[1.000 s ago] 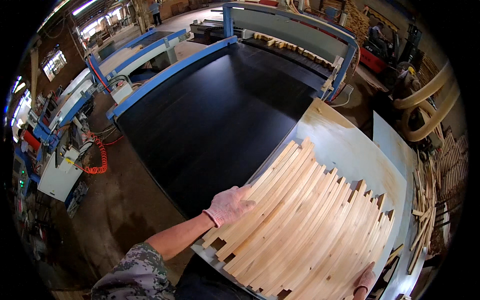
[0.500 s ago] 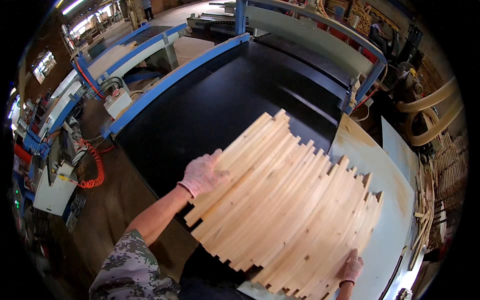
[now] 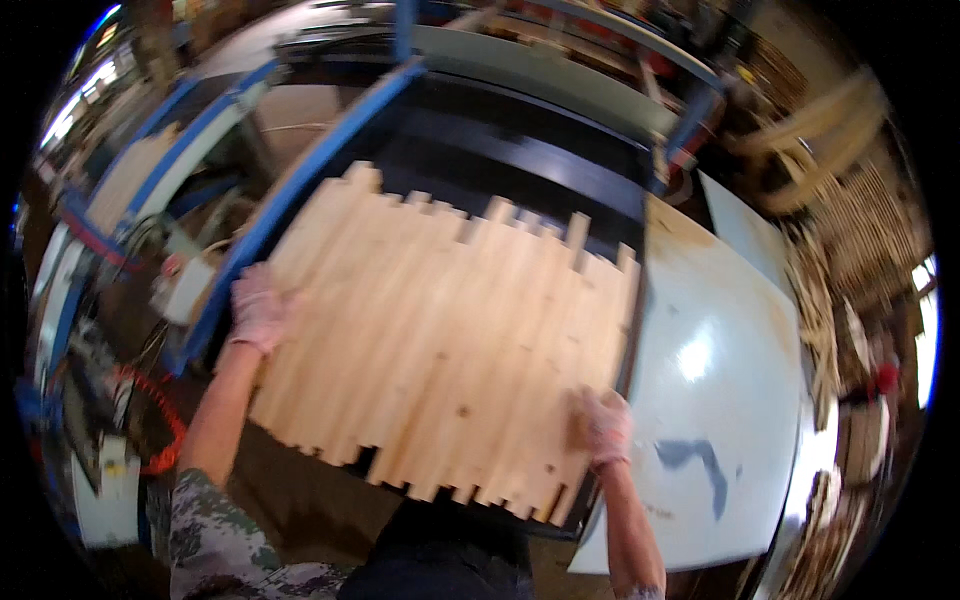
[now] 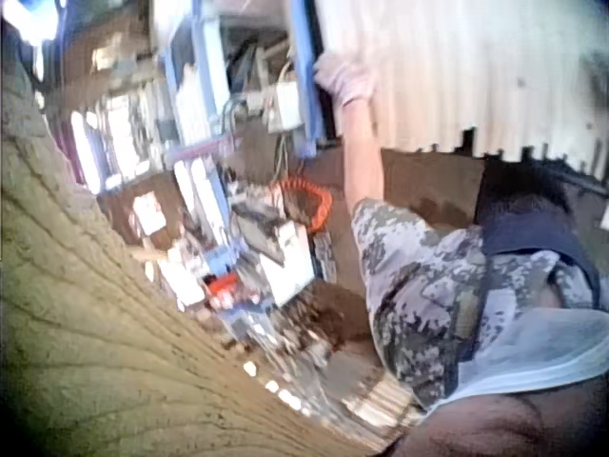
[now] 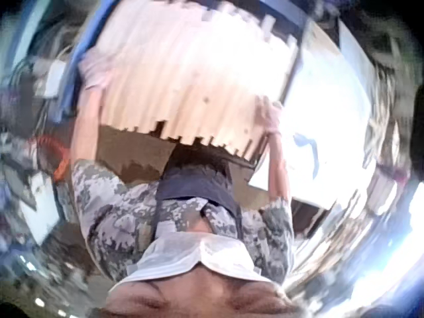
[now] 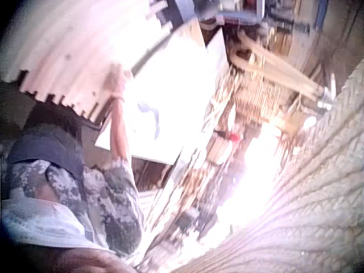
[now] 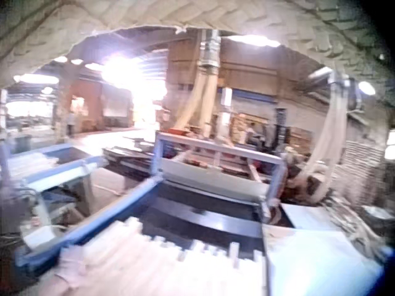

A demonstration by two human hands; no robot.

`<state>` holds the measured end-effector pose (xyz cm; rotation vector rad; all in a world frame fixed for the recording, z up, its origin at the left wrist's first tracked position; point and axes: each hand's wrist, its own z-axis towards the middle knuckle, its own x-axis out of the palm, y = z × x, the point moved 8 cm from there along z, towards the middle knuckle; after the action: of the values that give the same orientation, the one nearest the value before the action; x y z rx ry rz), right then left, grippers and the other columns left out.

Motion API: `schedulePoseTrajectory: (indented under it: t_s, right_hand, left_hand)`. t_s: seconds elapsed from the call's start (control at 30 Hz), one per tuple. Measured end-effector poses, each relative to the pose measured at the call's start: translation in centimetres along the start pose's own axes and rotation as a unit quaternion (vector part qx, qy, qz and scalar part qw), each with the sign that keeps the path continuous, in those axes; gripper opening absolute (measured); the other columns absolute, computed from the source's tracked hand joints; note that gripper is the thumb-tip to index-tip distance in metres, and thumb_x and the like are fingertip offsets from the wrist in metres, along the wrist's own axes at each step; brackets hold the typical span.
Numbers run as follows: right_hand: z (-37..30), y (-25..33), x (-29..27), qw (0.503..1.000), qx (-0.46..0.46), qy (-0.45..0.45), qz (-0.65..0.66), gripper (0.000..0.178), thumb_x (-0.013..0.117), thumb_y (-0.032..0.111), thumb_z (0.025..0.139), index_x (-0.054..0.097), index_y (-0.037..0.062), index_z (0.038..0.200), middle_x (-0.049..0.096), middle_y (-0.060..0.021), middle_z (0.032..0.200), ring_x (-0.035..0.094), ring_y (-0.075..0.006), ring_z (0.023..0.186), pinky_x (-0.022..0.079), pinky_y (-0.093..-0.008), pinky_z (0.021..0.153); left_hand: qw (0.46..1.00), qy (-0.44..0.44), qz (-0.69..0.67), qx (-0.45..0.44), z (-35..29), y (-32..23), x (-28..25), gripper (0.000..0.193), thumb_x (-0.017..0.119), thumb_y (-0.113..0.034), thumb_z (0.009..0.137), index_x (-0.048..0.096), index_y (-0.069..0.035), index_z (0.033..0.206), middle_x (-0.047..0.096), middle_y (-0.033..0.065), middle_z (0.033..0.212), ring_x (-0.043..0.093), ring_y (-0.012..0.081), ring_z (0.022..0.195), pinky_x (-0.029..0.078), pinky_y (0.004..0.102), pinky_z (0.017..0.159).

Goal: The person picks up groups of wood strips from a table, carries them to a conveyor belt, and places them onto the belt in organized rows.

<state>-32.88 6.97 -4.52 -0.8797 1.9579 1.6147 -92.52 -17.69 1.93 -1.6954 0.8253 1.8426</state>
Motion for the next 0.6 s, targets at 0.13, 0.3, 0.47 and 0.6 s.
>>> schedulePoseTrajectory:
  t_s: [0.13, 0.3, 0.47, 0.6]
  right_hand:
    - [-3.7, 8.5, 4.1, 0.996, 0.017, 0.056, -0.073, 0.05, 0.074, 0.049, 0.088, 0.076, -0.0002, 0.097, 0.076, -0.0209, 0.093, 0.073, -0.0402, 0.089, 0.056, -0.0463, 0.08]
    - [-4.4, 9.1, 4.2, 0.994, 0.034, 0.059, -0.082, 0.054, 0.072, 0.048, 0.088, 0.077, -0.0047, 0.098, 0.077, -0.0262, 0.096, 0.077, -0.0404, 0.093, 0.063, -0.0464, 0.085]
    - [-3.8, 8.5, 4.0, 0.996, -0.013, 0.065, -0.065, 0.069, 0.071, 0.046, 0.083, 0.064, -0.0116, 0.121, 0.068, -0.0352, 0.119, 0.071, -0.0425, 0.112, 0.058, -0.0471, 0.097]
    - [-6.6, 6.0, 3.7, 0.991, -0.07, 0.102, 0.048, 0.071, 0.073, 0.047, 0.085, 0.059, -0.0091, 0.127, 0.069, -0.0317, 0.119, 0.072, -0.0409, 0.109, 0.057, -0.0472, 0.096]
  left_hand:
    - [0.997, -0.071, 0.007, -0.003, 1.4, 7.5, 5.3, 0.071, 0.05, -0.049, 0.106, 0.047, 0.008, 0.148, 0.048, 0.0322, 0.152, 0.044, 0.0486, 0.141, 0.03, 0.0563, 0.12]
    - [0.994, -0.084, 0.068, 0.03, 4.9, 11.8, 11.5, 0.07, 0.043, -0.047, 0.111, 0.04, 0.005, 0.157, 0.042, 0.0259, 0.162, 0.035, 0.0407, 0.15, 0.023, 0.0527, 0.127]
    - [0.995, 0.03, -0.093, -0.023, 8.2, 11.6, 9.8, 0.066, 0.049, -0.04, 0.11, 0.044, 0.007, 0.155, 0.041, 0.0282, 0.163, 0.04, 0.0412, 0.15, 0.03, 0.0426, 0.126]
    - [0.934, 0.004, -0.342, 0.1, 6.8, -1.1, 5.9, 0.066, 0.05, -0.041, 0.11, 0.045, 0.005, 0.156, 0.045, 0.0244, 0.162, 0.046, 0.038, 0.147, 0.034, 0.042, 0.125]
